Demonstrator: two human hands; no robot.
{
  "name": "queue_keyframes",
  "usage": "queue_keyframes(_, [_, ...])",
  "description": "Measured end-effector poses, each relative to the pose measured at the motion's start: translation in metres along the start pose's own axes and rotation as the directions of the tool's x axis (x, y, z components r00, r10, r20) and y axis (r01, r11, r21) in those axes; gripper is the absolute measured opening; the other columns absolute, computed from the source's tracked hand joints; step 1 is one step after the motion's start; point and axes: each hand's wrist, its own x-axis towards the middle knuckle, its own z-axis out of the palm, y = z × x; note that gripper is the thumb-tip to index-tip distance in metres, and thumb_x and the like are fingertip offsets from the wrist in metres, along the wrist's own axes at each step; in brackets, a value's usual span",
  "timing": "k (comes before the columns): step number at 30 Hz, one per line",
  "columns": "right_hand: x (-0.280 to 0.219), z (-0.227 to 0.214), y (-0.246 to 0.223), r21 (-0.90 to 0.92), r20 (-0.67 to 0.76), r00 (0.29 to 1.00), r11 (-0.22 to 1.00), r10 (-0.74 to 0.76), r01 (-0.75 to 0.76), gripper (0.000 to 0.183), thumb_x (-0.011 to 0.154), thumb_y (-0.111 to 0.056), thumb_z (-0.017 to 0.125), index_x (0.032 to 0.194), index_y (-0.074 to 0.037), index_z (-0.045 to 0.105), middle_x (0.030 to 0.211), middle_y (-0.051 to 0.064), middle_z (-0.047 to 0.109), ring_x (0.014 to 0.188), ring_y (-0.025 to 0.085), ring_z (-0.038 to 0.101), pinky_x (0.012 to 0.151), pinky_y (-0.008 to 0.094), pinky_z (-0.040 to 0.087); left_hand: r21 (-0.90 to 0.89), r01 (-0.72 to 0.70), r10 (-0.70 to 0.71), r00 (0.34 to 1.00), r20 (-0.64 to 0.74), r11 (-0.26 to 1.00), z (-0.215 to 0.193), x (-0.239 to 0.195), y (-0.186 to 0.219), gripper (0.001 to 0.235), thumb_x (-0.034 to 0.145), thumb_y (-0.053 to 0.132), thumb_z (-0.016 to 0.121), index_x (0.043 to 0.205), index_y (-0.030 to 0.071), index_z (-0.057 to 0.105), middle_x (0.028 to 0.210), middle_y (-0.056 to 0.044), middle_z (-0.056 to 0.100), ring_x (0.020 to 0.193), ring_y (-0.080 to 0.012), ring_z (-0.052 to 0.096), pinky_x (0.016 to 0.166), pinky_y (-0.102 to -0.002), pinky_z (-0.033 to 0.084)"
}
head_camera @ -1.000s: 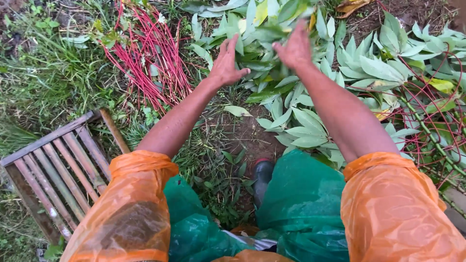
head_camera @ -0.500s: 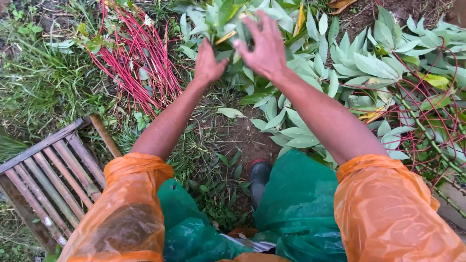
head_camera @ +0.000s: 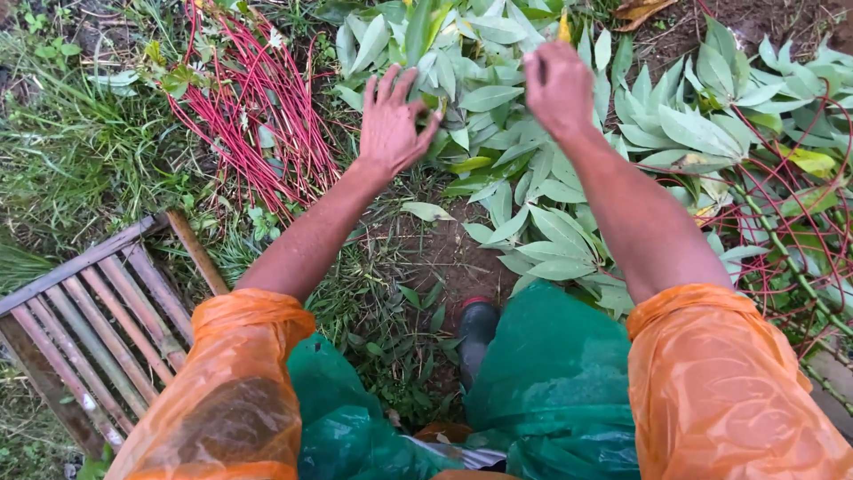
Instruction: Stripping leaves from plant stems and sorting them into piles on the ground.
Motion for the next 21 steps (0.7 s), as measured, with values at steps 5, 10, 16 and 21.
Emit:
queue_keyframes(5, [0.018, 0.034, -0.024, 0.030, -0.095, 0.970, 0.973, -0.225, 0.229, 0.012, 0.104, -0.015, 0.054, 0.099, -0.005, 0.060, 0.094, 0.008, 0.061, 0.080, 0.019, 0.056, 0.069, 0.033, 0.051, 0.129, -0.184, 0.175, 0.982, 0.077, 0.974, -0.006, -0.006, -0.008, 0.034, 0.096, 0.043, 0.055, 0.083, 0.018, 0.073, 0.154, -0.017, 0.043, 0.146, -0.0350, 0.031, 0.118, -0.060, 0.015])
queue_keyframes(10, [0.046, 0.034, -0.065, 0.028, -0.166, 0.948, 0.960, -0.272, 0.280, 0.014, 0.097, -0.002, 0.057, 0.106, -0.005, 0.067, 0.108, 0.009, 0.061, 0.102, 0.026, 0.054, 0.086, 0.041, 0.049, 0.258, -0.271, 0.197, 0.940, 0.280, 0.927, -0.004, -0.016, -0.006, 0.046, 0.095, 0.063, 0.051, 0.108, 0.024, 0.073, 0.163, -0.016, 0.028, 0.151, -0.0353, 0.023, 0.120, -0.060, 0.009])
queue_keyframes(16, [0.055, 0.019, -0.084, -0.134, 0.278, 0.960, 0.988, -0.034, 0.074, 0.026, 0.094, -0.008, 0.071, 0.117, 0.000, 0.066, 0.121, 0.023, 0.063, 0.108, 0.039, 0.058, 0.094, 0.056, 0.050, 0.169, -0.175, 0.130, 0.960, 0.249, 0.970, -0.006, -0.013, -0.009, 0.039, 0.091, 0.054, 0.060, 0.095, 0.018, 0.073, 0.155, -0.013, 0.043, 0.146, -0.0334, 0.033, 0.118, -0.061, 0.014])
queue_keyframes(21, [0.066, 0.010, -0.055, 0.355, 0.121, 0.974, 0.908, 0.190, -0.221, 0.046, 0.102, -0.018, 0.057, 0.139, 0.006, 0.047, 0.147, 0.026, 0.045, 0.137, 0.040, 0.041, 0.114, 0.053, 0.031, -0.002, -0.016, 0.017, 0.974, 0.228, 1.000, -0.014, 0.001, -0.001, 0.062, 0.092, 0.057, 0.043, 0.133, 0.012, 0.053, 0.135, -0.020, 0.058, 0.136, -0.0358, 0.045, 0.115, -0.060, 0.019])
